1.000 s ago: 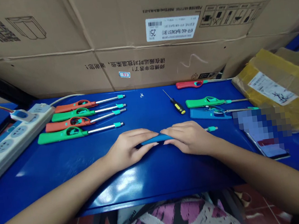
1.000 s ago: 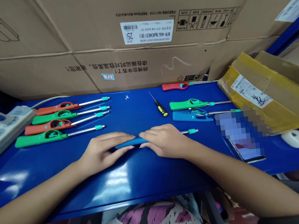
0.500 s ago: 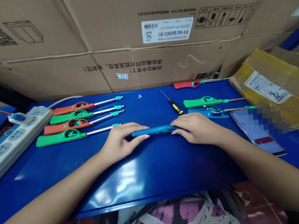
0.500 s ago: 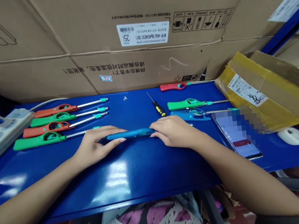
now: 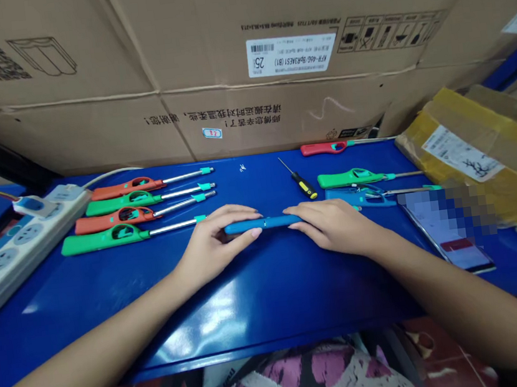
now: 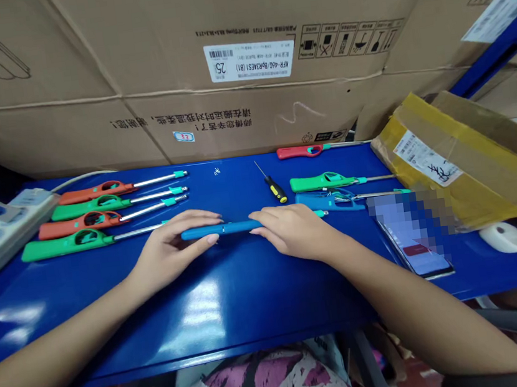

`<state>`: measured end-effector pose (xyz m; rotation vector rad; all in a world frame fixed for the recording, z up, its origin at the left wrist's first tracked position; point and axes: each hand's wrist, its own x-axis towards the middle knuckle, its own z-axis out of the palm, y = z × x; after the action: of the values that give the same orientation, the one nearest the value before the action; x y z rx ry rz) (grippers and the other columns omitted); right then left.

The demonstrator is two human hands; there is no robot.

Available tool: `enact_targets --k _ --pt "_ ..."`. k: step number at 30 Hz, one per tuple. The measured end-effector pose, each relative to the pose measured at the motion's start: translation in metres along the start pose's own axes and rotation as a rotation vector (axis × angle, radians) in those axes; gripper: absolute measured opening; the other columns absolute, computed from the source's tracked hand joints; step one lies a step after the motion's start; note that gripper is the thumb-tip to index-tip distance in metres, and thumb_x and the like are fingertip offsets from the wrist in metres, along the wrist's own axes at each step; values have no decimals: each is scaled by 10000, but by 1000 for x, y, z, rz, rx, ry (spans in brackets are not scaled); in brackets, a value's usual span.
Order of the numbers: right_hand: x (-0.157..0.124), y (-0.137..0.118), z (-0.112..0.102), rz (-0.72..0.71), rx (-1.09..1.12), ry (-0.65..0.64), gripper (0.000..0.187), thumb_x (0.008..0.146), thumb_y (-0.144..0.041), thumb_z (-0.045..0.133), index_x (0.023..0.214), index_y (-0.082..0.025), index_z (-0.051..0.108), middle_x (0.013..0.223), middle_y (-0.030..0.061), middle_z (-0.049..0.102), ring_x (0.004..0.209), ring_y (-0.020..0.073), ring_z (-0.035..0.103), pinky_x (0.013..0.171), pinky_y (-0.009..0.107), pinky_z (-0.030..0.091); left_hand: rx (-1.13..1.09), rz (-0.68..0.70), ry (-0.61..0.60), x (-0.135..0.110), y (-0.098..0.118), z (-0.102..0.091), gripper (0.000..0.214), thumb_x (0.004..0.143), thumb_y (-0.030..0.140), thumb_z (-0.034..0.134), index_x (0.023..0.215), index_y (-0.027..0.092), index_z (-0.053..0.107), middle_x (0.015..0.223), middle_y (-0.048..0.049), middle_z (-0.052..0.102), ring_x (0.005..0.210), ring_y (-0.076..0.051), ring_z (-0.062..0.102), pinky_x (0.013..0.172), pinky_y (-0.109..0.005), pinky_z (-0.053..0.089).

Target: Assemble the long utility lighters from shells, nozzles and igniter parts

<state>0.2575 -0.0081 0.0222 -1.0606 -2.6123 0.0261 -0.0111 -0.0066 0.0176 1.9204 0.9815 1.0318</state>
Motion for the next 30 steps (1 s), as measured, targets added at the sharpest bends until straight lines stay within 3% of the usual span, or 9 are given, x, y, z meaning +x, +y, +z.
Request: enact_targets --k 2,5,10,15,18,21,25,30 --pt "-1 1 0 -5 28 -6 330 1045 -338 454 1226 -156 661 1109 94 763 946 230 740 760 322 580 138 194 -13 -2 0 -3 229 857 295 776 1060 191 772 1060 -75 774 990 -198 729 927 -307 587" --pt "-1 2 1 -38 64 7 343 1048 -376 442 1144 -163 693 1047 91 772 888 219 739 736 315 567 227 300 -39 -5 1 -6 234 874 254 762 1096 180 762 1001 -62 784 895 -168 736 844 -255 589" --pt "-2 2 2 -33 84 -32 348 1049 -369 441 1058 -165 723 1003 92 776 857 213 734 756 319 559 229 266 -40 -6 1 -5 228 871 250 765 1085 171 765 978 -60 785 868 -163 738 810 -244 589" --pt "0 -5 6 -73 27 2 404 1029 -425 484 1261 -149 667 1109 118 756 988 234 725 830 337 575 38 138 -75 -6 -2 7 227 869 231 757 1093 200 774 1099 -69 767 1005 -180 733 948 -283 585" --pt "3 -14 11 -138 2 -7 449 1026 -444 478 1294 -125 644 1154 133 743 1028 257 711 853 370 582 20 110 -87 -10 -2 15 269 847 238 780 1113 202 768 1101 -70 770 980 -185 746 885 -264 609" --pt "4 -20 11 -140 16 -16 414 1037 -388 457 1216 -83 672 1114 152 750 971 266 718 813 386 589 101 217 -87 -11 -2 13 299 851 235 779 1146 190 755 1072 -76 776 962 -188 750 873 -261 611" --pt "2 -20 5 -119 67 -22 358 1038 -359 459 1160 -116 692 1062 129 761 944 249 716 809 370 580 162 387 -176 -8 -3 2 313 898 219 722 1210 188 731 1102 -90 774 986 -196 753 920 -275 607" --pt "1 -18 5 -123 8 -40 408 1037 -376 458 1258 -88 644 1126 153 736 977 269 702 815 392 572 178 391 -193 -7 -5 -2 301 928 218 683 1226 198 722 1136 -90 766 1024 -203 745 947 -285 599"
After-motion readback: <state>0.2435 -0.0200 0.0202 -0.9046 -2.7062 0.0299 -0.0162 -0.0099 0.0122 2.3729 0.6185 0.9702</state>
